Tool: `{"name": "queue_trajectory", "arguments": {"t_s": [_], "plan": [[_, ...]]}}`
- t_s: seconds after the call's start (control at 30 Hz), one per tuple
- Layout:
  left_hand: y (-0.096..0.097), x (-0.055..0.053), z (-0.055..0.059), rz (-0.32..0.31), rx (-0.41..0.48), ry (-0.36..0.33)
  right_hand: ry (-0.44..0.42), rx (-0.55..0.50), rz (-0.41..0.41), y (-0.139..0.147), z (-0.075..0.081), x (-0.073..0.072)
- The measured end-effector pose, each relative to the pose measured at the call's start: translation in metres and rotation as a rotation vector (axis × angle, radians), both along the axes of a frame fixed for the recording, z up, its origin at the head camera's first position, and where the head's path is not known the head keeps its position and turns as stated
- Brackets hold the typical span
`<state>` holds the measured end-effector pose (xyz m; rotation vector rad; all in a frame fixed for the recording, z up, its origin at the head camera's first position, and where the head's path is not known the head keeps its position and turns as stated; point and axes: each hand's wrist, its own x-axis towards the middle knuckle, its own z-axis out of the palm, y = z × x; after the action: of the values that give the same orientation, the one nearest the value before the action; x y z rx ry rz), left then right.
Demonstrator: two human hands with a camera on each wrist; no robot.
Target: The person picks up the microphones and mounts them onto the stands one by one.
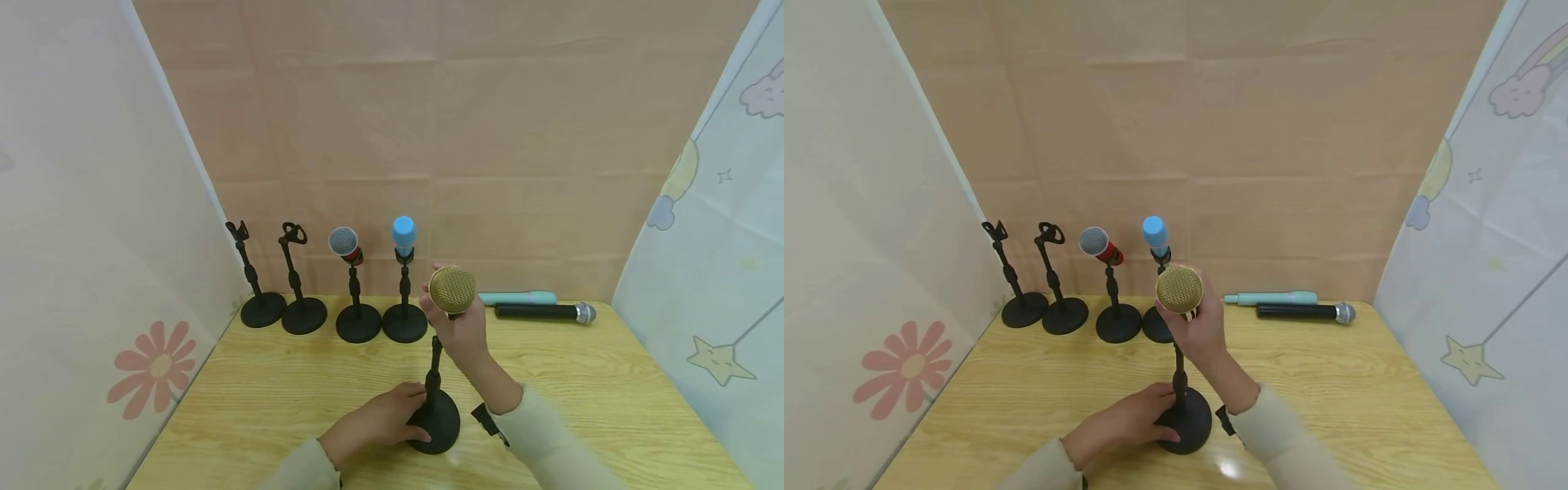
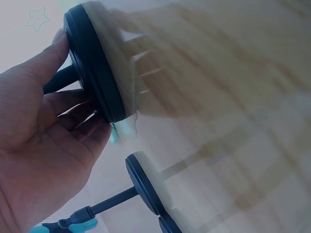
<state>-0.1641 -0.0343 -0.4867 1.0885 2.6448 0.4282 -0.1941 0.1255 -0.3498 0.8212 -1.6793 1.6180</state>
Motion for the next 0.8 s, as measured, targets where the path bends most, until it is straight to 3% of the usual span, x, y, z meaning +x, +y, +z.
{"name": "queue_trajectory", "arguments": {"t_s": [0.13, 0.27, 0.5, 0.63, 0.8], "plan": [[0.001, -0.001, 0.001, -0.008, -0.002, 0.003, 0.132, -0.063, -0.026, -0.007, -0.004, -0.006], [0.002, 0.0, 0.002, -0.009, -0.019, 0.012, 0.162, -0.113, -0.098, -0.011, -0.006, -0.009], [0.002, 0.0, 0.001, -0.006, -0.035, -0.002, 0.09, -0.18, -0.126, -0.013, -0.007, -0.005], [0.003, -0.001, -0.002, -0.005, -0.045, 0.001, 0.049, -0.114, -0.127, -0.011, -0.007, -0.002], [0.001, -0.002, -0.005, 0.0, -0.042, -0.002, -0.136, -0.002, -0.099, -0.003, -0.006, 0.005]]}}
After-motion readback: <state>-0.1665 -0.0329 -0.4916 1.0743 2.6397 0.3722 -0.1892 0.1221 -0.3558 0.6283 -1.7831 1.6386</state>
